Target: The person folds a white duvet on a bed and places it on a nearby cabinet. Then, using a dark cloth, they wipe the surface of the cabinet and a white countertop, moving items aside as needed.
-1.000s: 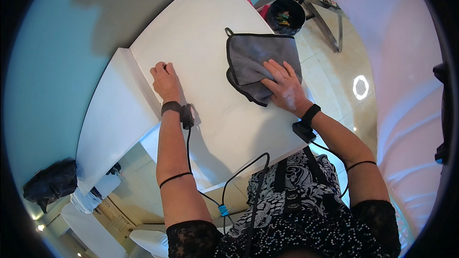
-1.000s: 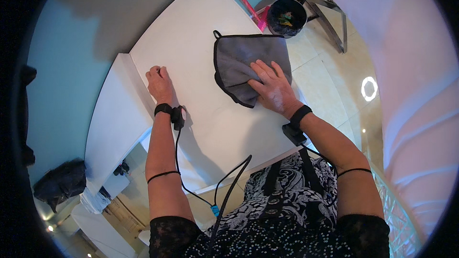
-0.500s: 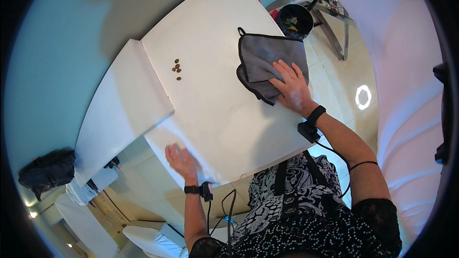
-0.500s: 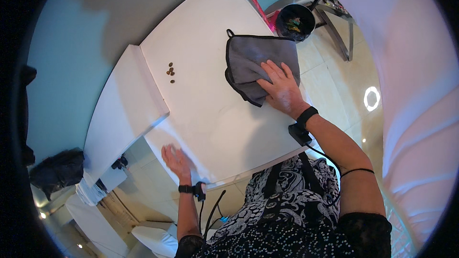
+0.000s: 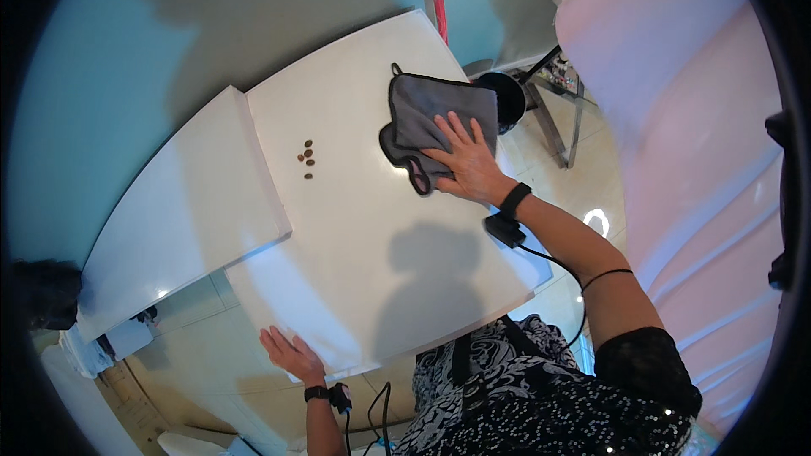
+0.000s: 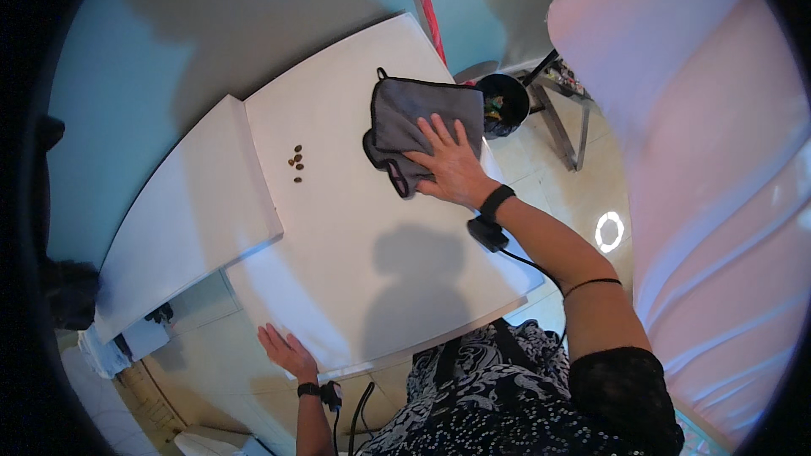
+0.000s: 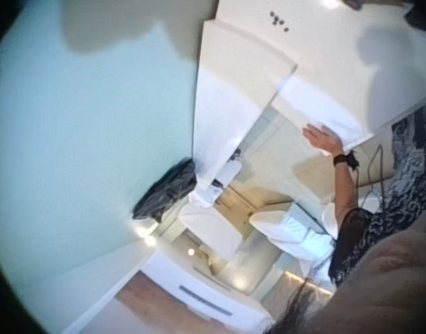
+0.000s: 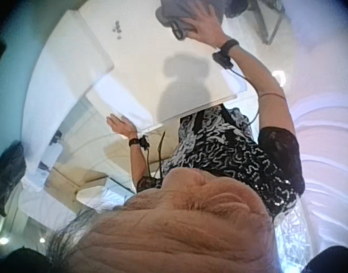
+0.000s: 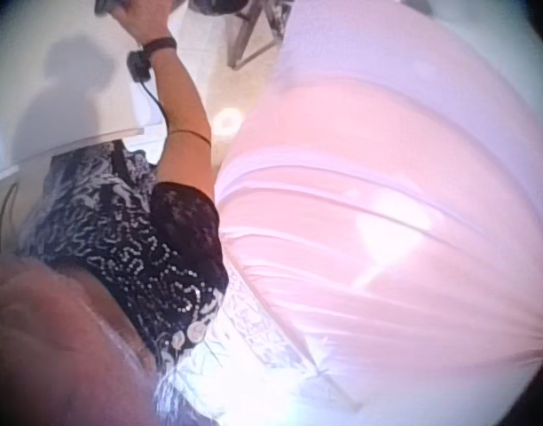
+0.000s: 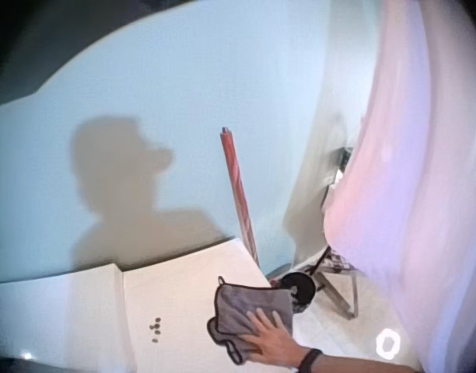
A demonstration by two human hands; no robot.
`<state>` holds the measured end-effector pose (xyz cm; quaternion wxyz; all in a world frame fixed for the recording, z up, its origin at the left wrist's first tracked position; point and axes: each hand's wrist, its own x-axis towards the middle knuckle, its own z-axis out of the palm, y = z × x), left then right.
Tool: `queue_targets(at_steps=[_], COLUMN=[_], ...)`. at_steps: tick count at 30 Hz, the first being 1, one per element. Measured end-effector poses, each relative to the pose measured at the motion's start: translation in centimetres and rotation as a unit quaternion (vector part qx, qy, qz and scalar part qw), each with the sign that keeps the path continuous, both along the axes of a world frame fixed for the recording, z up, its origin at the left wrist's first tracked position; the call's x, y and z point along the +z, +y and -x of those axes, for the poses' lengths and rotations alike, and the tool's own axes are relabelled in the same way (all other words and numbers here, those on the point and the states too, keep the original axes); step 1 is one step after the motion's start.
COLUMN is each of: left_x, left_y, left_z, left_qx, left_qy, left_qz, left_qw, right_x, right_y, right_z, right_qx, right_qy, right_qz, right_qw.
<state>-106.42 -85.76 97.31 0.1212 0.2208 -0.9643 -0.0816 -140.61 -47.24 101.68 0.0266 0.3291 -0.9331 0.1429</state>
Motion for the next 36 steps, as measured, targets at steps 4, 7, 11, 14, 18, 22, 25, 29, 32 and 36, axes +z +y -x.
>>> queue_targets(at_steps=[4, 7, 11, 14, 18, 22, 25, 29, 32, 36], left_x=[1.2, 1.1, 1.7, 2.0, 2.0, 2.2, 2.0, 1.9, 1.8, 1.4], left_y=[0.7, 0.6, 0.5, 0.7, 1.0, 1.0, 0.9, 0.8, 0.7, 0.5], left_z=[0.1, 0.1, 0.2, 0.3, 0.2, 0.7, 0.5, 0.5, 0.7, 0.5], left_qx=[0.031, 0.026, 0.031, 0.034, 0.041, 0.030, 0.027, 0.021, 0.005, 0.003], left_qy=[-0.019, -0.009, -0.016, -0.017, -0.021, -0.027, -0.023, -0.011, -0.002, 0.007], left_qz=[-0.033, -0.047, -0.053, -0.060, -0.059, -0.043, -0.041, -0.039, -0.019, -0.007], left_qw=[0.999, 0.999, 0.998, 0.997, 0.997, 0.998, 0.999, 0.999, 1.000, 1.000], right_x=[-0.8, -1.5, -2.5, -2.9, -3.7, -4.2, -4.5, -4.5, -4.6, -4.2], right_y=[-2.1, -3.8, -4.9, -5.6, -6.3, -6.1, -6.1, -4.8, -2.8, -0.7], right_z=[4.8, 9.1, 14.1, 17.5, 20.6, 21.4, 20.6, 17.4, 13.7, 7.4], right_qx=[-0.011, -0.042, -0.083, -0.098, -0.124, -0.130, -0.142, -0.126, -0.114, -0.107], right_qy=[0.029, 0.041, 0.059, 0.084, 0.125, 0.142, 0.141, 0.132, 0.134, 0.109], right_qz=[-0.009, -0.028, -0.052, -0.052, -0.071, -0.069, -0.061, -0.050, -0.059, -0.042], right_qw=[0.999, 0.998, 0.993, 0.990, 0.982, 0.979, 0.978, 0.982, 0.983, 0.987])
